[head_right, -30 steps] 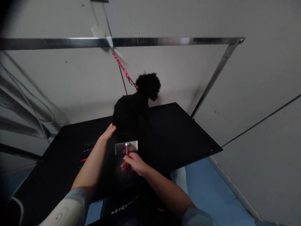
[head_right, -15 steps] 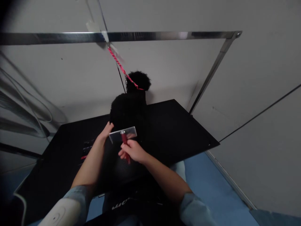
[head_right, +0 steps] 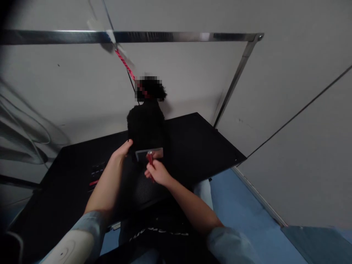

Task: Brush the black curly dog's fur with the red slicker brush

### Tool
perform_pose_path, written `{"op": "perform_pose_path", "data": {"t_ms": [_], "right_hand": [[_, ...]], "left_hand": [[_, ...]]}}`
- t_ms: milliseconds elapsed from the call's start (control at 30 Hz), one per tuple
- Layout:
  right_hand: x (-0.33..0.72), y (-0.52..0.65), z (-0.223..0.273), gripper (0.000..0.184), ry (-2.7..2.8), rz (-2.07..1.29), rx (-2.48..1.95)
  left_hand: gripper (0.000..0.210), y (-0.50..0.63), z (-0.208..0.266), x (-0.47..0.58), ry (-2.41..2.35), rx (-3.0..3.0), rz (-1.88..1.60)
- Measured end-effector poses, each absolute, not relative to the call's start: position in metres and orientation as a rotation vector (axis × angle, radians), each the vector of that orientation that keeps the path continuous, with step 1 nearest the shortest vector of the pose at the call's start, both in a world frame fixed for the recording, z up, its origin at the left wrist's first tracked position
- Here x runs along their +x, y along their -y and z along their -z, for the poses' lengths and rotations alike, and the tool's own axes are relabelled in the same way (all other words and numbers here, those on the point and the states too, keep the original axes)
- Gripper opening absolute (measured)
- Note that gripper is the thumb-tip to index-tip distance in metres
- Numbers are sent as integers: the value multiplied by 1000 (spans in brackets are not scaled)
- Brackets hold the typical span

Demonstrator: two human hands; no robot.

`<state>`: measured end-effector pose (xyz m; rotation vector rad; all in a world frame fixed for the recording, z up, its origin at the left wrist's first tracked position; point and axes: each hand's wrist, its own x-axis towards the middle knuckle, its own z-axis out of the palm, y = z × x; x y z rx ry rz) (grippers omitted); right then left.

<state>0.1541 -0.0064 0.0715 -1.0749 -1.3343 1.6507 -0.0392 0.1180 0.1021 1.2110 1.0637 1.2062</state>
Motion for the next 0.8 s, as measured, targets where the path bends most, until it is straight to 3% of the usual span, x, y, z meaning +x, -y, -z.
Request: {"op": "perform_pose_path", "data": {"t_ms": [133,300,467,633,800], "right_hand": [[154,21,-55,16,1386,-2041,-1115],[156,8,-71,13,1355,-1671,-998],[161,16,-68,16,1501,-1967,-1134],[160,3,-84,13,1385,-1675,-1004],[152,12,-64,13,1417,-2097,-1167]], "left_hand": [[79,-116,-93,-40,-1002,1208,-1185],[77,-119,-86,-40,-1107,1124,-1331],[73,-119,-86,-38,-1113,1079,-1330],[68,-119,-88,-38,-1131,1093,-1334],[65,-126,-82,-42,-1160,1126,-1327]]}}
